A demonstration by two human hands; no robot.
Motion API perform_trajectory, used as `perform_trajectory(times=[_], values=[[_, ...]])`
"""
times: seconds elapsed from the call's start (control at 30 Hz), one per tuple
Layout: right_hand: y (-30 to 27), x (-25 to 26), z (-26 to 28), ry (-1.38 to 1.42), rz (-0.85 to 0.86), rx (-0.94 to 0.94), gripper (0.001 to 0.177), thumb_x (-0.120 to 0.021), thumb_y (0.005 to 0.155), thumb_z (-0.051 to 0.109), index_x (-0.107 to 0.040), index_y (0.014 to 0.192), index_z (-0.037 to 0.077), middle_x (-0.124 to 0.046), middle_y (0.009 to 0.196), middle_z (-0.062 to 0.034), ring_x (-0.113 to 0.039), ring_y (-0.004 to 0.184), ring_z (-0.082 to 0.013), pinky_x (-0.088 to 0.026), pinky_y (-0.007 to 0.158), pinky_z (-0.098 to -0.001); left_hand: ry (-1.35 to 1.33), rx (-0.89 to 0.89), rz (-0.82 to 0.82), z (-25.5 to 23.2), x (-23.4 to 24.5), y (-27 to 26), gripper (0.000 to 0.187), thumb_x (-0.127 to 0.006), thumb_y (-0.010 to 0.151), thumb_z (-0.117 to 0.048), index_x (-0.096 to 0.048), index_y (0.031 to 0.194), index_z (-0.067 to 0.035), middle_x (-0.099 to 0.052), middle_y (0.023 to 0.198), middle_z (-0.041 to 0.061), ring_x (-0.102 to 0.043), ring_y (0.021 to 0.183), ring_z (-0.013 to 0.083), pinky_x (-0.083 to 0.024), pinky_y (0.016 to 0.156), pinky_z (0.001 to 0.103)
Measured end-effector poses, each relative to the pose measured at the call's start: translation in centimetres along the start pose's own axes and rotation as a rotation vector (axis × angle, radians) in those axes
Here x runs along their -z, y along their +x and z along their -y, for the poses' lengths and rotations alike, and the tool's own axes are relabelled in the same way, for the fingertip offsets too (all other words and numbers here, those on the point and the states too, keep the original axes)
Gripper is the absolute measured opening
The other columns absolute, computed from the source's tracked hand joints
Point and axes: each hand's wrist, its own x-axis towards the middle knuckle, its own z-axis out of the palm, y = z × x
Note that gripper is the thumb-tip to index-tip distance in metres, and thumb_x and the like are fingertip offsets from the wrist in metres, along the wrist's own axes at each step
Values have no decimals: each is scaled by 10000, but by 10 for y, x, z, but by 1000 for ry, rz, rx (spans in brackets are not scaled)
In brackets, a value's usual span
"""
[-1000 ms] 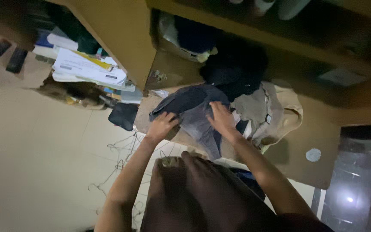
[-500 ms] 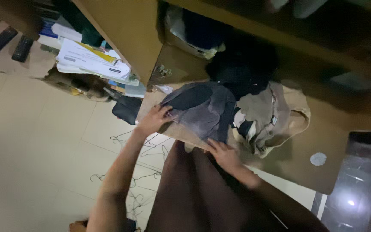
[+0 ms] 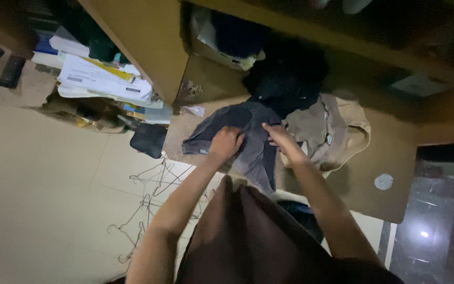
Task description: The person picks up several pieces of underwear and socks from the floor, brings them to a shelf, and folds them by hand one by one, placing the folded items into stacks.
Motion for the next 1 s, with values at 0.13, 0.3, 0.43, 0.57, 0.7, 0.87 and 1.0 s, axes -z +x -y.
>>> perform_trajectory(times=[0.13,0.3,0.43,0.57,0.7,0.87,1.0], values=[[34,-2,-12,567,117,-205,465,-858,883,384,-657,1218,133,-558,890,34,-536,728,-105,-529,723,-295,-152,399,240,21,-61,75,492,-624,1012,-433,-661,1278,-21,-651,1214,280,-611,1148,445,-506,976,477],[19,15,-21,791,221,-37,454,-889,920,357,-516,1039,127,-446,792,-3,-394,547,-118,-351,459,-294,-505,433,422,70,-87,95,513,-710,923,-471,-760,1235,-67,-767,1214,172,-717,1128,265,-526,995,360],[9,12,-3,332,-157,240,399,-842,922,375,-599,1021,74,-558,772,-45,-442,552,-120,-388,520,-290,-720,452,-25,75,-98,94,446,-748,915,-364,-661,1232,-63,-691,1085,141,-649,1012,259,-517,904,372],[-19,19,40,-412,-601,683,593,-858,892,333,-513,1178,-55,-611,945,-168,-642,856,-406,-526,690,-478,-428,419,-512,27,-74,87,415,-765,836,-290,-577,1107,-39,-611,891,132,-620,850,309,-520,800,424],[-45,32,77,-475,-611,880,504,-835,848,264,-603,1197,-18,-601,1128,-226,-613,1019,-418,-527,791,-490,187,-66,-154,-14,-25,31,233,-643,951,-231,-628,1138,-93,-632,1175,145,-574,1094,355,-437,912,550],[-47,43,92,-808,-508,766,416,-864,799,331,-694,1080,76,-619,1066,-149,-608,1010,-370,-507,813,-503,341,-342,123,-18,-30,-47,543,-546,976,-399,-530,1436,-111,-436,1552,161,-341,1464,351,-204,1192,627],[-51,45,95,-849,-521,795,421,-886,703,316,-709,1007,86,-619,1018,-155,-605,973,-380,-496,751,-513,272,-346,230,4,-35,-57,669,-566,956,-434,-464,1530,-106,-269,1643,167,-202,1515,361,-141,1195,619]])
